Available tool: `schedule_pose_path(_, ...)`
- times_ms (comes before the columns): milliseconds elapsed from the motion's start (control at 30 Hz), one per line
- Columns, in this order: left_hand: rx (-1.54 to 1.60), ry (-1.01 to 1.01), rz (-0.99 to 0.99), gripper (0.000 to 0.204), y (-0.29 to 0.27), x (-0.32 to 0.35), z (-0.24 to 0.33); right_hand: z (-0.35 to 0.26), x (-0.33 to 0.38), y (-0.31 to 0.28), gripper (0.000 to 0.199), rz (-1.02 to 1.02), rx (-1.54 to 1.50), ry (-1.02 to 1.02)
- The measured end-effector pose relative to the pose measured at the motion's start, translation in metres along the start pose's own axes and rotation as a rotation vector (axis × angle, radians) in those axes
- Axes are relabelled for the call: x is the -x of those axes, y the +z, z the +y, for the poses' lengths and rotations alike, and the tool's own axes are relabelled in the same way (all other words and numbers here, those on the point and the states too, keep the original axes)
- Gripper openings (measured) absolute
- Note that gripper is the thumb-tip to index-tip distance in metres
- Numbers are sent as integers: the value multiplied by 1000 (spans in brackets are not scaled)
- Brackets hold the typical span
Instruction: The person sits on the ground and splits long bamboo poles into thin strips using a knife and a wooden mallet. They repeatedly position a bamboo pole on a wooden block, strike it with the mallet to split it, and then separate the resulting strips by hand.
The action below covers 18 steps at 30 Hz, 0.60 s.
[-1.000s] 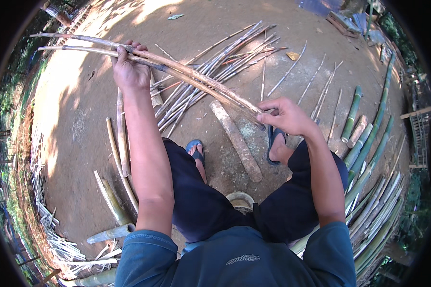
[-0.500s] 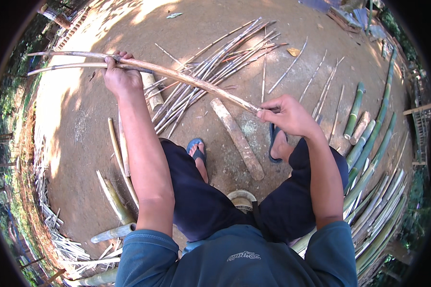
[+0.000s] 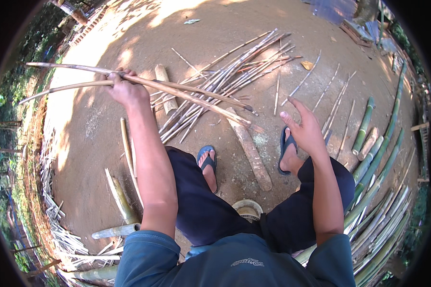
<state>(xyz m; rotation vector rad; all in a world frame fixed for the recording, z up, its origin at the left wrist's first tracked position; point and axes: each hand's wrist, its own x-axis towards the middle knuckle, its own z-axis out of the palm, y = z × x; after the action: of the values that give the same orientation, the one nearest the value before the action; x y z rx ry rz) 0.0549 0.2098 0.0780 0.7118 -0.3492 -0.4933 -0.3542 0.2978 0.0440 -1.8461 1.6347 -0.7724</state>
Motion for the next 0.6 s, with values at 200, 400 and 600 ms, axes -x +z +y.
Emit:
schedule_pose_path(200,129,-204,-15,23,21,38,-24,-58,4,30,78,-229,235,-281)
schedule_pose_path(400,320,-608,-120,27,27,59,-35,-13,-8,21,53,-38,378,-284)
schedule_pose_path(600,378,-751,-207,44,33,84,-33,5,-5,13,29,-362,115,-26)
